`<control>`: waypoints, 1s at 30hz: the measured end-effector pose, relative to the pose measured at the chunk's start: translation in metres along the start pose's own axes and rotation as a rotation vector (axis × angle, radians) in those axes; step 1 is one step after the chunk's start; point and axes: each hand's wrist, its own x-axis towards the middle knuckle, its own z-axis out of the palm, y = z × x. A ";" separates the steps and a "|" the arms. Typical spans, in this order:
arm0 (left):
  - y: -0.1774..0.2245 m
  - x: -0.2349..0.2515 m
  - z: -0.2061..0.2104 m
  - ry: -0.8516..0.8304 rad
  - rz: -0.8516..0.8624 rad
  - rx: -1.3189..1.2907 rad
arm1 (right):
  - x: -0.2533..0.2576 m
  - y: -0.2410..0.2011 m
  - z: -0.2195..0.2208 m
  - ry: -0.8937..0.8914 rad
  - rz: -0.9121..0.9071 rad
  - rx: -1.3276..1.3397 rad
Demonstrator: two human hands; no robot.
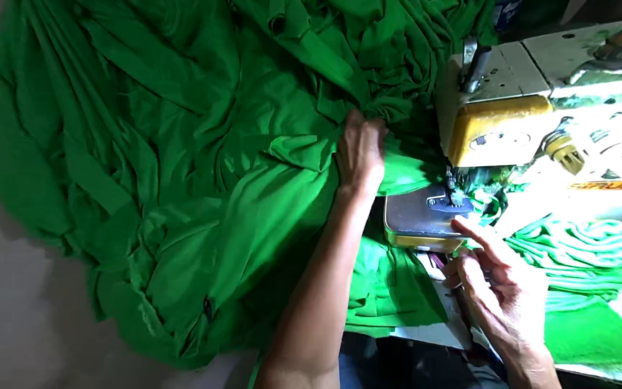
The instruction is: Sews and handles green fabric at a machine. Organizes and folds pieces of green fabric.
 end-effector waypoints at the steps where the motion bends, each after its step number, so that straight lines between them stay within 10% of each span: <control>1: -0.002 -0.001 -0.010 0.046 -0.034 -0.114 | -0.002 -0.002 -0.001 0.008 0.003 0.042; 6: -0.008 -0.103 -0.075 0.144 -0.282 -0.443 | -0.014 -0.009 0.006 -0.038 0.179 0.293; 13: -0.008 -0.193 -0.052 0.268 -0.466 -0.863 | 0.010 -0.029 0.039 -0.094 0.568 0.731; 23: 0.014 -0.181 -0.042 0.445 0.087 -0.036 | 0.005 -0.029 0.031 -0.067 0.577 0.707; 30: -0.021 -0.109 -0.016 -0.051 0.129 0.219 | -0.007 -0.017 0.017 -0.025 0.540 0.724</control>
